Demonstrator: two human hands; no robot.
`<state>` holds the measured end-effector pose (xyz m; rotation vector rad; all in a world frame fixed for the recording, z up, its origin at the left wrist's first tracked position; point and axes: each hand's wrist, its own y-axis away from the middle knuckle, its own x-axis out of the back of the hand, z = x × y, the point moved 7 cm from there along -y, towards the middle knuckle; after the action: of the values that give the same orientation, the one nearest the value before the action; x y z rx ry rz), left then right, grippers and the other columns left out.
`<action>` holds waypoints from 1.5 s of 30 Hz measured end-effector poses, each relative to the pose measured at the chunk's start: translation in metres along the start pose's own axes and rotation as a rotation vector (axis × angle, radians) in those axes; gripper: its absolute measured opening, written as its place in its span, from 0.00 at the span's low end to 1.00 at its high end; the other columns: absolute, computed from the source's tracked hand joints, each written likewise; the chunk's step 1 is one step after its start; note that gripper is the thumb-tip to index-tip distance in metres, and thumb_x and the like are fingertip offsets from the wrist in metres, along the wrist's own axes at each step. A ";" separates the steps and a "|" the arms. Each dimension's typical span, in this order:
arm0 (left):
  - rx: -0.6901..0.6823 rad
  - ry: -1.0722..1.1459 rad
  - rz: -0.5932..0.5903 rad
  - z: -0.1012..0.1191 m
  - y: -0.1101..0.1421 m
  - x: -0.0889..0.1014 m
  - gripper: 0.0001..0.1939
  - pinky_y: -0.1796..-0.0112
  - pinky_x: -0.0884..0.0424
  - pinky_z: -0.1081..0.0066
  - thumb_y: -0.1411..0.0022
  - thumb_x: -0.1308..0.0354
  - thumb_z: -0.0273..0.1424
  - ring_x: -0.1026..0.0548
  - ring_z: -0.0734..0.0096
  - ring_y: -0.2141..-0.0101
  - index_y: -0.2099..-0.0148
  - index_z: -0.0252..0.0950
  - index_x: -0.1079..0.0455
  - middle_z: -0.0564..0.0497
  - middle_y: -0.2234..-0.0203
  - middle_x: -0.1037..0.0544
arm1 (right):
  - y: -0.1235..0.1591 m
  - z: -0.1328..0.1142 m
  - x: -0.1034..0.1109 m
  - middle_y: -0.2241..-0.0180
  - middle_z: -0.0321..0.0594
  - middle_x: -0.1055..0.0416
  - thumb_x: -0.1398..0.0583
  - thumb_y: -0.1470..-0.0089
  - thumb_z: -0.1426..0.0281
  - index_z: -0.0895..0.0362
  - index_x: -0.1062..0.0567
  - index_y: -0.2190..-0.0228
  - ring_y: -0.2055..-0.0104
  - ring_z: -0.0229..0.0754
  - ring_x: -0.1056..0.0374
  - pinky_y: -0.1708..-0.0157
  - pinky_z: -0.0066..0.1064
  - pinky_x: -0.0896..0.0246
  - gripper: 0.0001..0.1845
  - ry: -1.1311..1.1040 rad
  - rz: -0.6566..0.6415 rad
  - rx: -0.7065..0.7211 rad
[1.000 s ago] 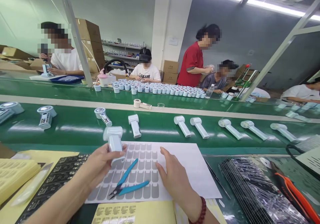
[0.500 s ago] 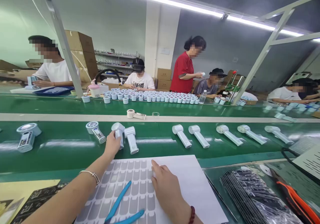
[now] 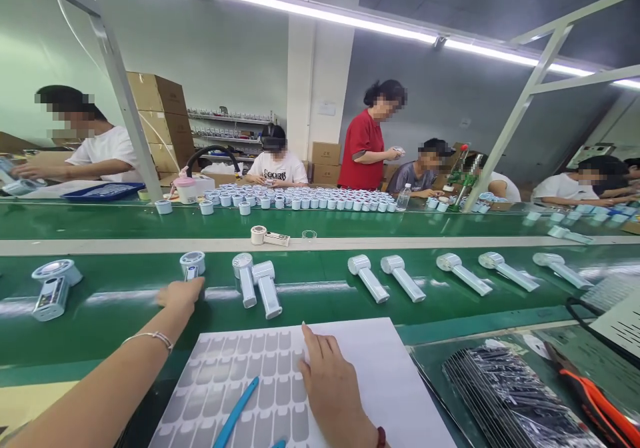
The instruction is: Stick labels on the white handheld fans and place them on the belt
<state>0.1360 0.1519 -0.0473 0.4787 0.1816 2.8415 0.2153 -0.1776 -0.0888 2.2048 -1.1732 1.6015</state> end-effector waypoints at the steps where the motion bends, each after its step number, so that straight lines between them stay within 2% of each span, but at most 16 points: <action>1: 0.048 0.020 0.011 -0.001 0.009 0.005 0.16 0.51 0.25 0.51 0.38 0.34 0.31 0.27 0.53 0.48 0.48 0.36 0.28 0.44 0.47 0.26 | 0.000 0.001 0.000 0.53 0.51 0.19 0.40 0.45 0.82 0.58 0.29 0.40 0.52 0.55 0.24 0.65 0.40 0.23 0.32 -0.019 0.020 -0.005; 4: 0.075 0.182 -0.063 0.006 0.049 0.013 0.04 0.67 0.25 0.68 0.36 0.37 0.26 0.25 0.68 0.65 0.63 0.33 0.30 0.52 0.64 0.25 | -0.001 0.003 0.002 0.60 0.45 0.17 0.40 0.46 0.82 0.55 0.26 0.43 0.56 0.52 0.23 0.66 0.37 0.25 0.29 -0.121 0.041 -0.018; 6: 0.039 0.331 -0.140 0.015 0.081 0.020 0.10 0.71 0.28 0.74 0.36 0.45 0.17 0.27 0.75 0.71 0.68 0.34 0.35 0.53 0.69 0.26 | -0.003 0.005 0.006 0.62 0.41 0.17 0.42 0.46 0.82 0.54 0.25 0.45 0.58 0.50 0.22 0.64 0.37 0.25 0.28 -0.203 0.049 -0.041; 7: 0.019 0.395 -0.193 0.019 0.098 0.024 0.11 0.71 0.28 0.76 0.38 0.47 0.14 0.27 0.76 0.72 0.68 0.35 0.34 0.52 0.68 0.24 | -0.004 0.006 0.009 0.63 0.40 0.17 0.43 0.46 0.82 0.54 0.25 0.46 0.58 0.50 0.22 0.62 0.38 0.25 0.27 -0.252 0.056 -0.057; 8: 0.020 0.433 -0.228 0.019 0.115 0.030 0.12 0.75 0.31 0.77 0.40 0.46 0.14 0.31 0.78 0.77 0.69 0.35 0.33 0.52 0.71 0.24 | -0.004 0.007 0.013 0.64 0.39 0.18 0.44 0.45 0.81 0.54 0.24 0.46 0.58 0.49 0.22 0.60 0.39 0.26 0.26 -0.303 0.065 -0.077; 11: 0.091 0.465 -0.321 0.001 0.159 0.047 0.10 0.84 0.36 0.73 0.35 0.48 0.24 0.39 0.73 0.85 0.63 0.35 0.26 0.51 0.80 0.27 | -0.001 0.006 0.026 0.63 0.38 0.18 0.44 0.41 0.73 0.56 0.26 0.47 0.68 0.44 0.24 0.63 0.37 0.26 0.21 -0.452 0.075 -0.138; 12: 0.179 0.459 -0.340 -0.012 0.173 0.051 0.11 0.85 0.34 0.70 0.34 0.49 0.27 0.37 0.70 0.85 0.62 0.34 0.24 0.49 0.80 0.27 | 0.002 0.004 0.030 0.63 0.38 0.19 0.43 0.40 0.70 0.56 0.27 0.46 0.73 0.42 0.26 0.67 0.35 0.27 0.21 -0.508 0.070 -0.155; 14: 0.417 0.476 -0.377 -0.044 0.201 0.053 0.13 0.80 0.24 0.63 0.33 0.47 0.31 0.26 0.60 0.81 0.57 0.30 0.22 0.42 0.76 0.22 | 0.014 -0.007 0.037 0.62 0.37 0.19 0.40 0.41 0.65 0.56 0.29 0.44 0.78 0.37 0.32 0.73 0.31 0.31 0.23 -0.699 0.016 -0.188; 16: 0.611 0.554 -0.382 -0.069 0.229 0.051 0.14 0.70 0.17 0.58 0.35 0.43 0.30 0.18 0.50 0.70 0.53 0.27 0.22 0.35 0.69 0.18 | 0.033 -0.026 0.040 0.64 0.36 0.20 0.34 0.47 0.63 0.56 0.29 0.45 0.73 0.38 0.28 0.73 0.28 0.34 0.28 -0.995 -0.070 -0.228; 17: 0.656 0.616 -0.368 -0.076 0.240 0.048 0.14 0.66 0.16 0.57 0.35 0.42 0.28 0.17 0.49 0.66 0.51 0.26 0.23 0.33 0.66 0.18 | 0.044 -0.036 0.042 0.66 0.35 0.20 0.31 0.52 0.64 0.55 0.28 0.47 0.67 0.41 0.25 0.71 0.27 0.34 0.30 -1.143 -0.100 -0.252; 19: 0.665 0.742 -0.300 -0.082 0.256 0.044 0.13 0.68 0.17 0.63 0.36 0.41 0.25 0.17 0.57 0.69 0.50 0.26 0.23 0.35 0.66 0.17 | 0.066 -0.058 0.043 0.72 0.34 0.21 0.28 0.59 0.66 0.55 0.25 0.52 0.56 0.47 0.22 0.66 0.28 0.30 0.30 -1.361 -0.134 -0.291; 22: 0.688 0.863 -0.236 -0.086 0.273 0.037 0.10 0.75 0.22 0.74 0.36 0.41 0.20 0.22 0.71 0.79 0.54 0.30 0.23 0.44 0.73 0.20 | 0.091 -0.086 0.040 0.76 0.33 0.21 0.27 0.65 0.70 0.53 0.21 0.60 0.51 0.53 0.22 0.58 0.35 0.26 0.26 -1.536 -0.169 -0.319; 27: 0.787 0.956 -0.279 -0.091 0.289 0.031 0.06 0.82 0.28 0.77 0.38 0.38 0.19 0.29 0.75 0.83 0.65 0.34 0.27 0.51 0.80 0.26 | 0.102 -0.104 0.040 0.77 0.31 0.19 0.30 0.66 0.76 0.52 0.20 0.63 0.58 0.51 0.19 0.51 0.38 0.27 0.23 -1.493 -0.144 -0.318; 34: 0.800 1.011 -0.211 -0.086 0.298 0.038 0.12 0.80 0.28 0.74 0.33 0.45 0.22 0.29 0.73 0.82 0.71 0.33 0.30 0.49 0.80 0.28 | 0.102 -0.111 0.043 0.76 0.32 0.18 0.32 0.67 0.75 0.53 0.20 0.62 0.50 0.51 0.21 0.47 0.38 0.28 0.23 -1.462 -0.171 -0.352; 39: 0.804 1.019 -0.210 -0.086 0.298 0.039 0.10 0.77 0.26 0.74 0.33 0.43 0.23 0.28 0.74 0.80 0.69 0.32 0.30 0.50 0.78 0.28 | 0.103 -0.113 0.045 0.77 0.33 0.18 0.33 0.66 0.75 0.52 0.21 0.63 0.50 0.53 0.21 0.48 0.39 0.27 0.22 -1.416 -0.155 -0.372; 45: 0.816 1.020 -0.200 -0.088 0.299 0.040 0.11 0.79 0.27 0.75 0.32 0.46 0.23 0.28 0.74 0.80 0.69 0.33 0.30 0.50 0.78 0.27 | 0.103 -0.114 0.047 0.78 0.33 0.19 0.33 0.66 0.74 0.52 0.21 0.63 0.51 0.54 0.20 0.49 0.40 0.26 0.21 -1.395 -0.125 -0.366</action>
<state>0.0024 -0.1314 -0.0692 -0.8586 1.4627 2.4061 0.0676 -0.2068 -0.0319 2.9041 -1.2778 -0.4509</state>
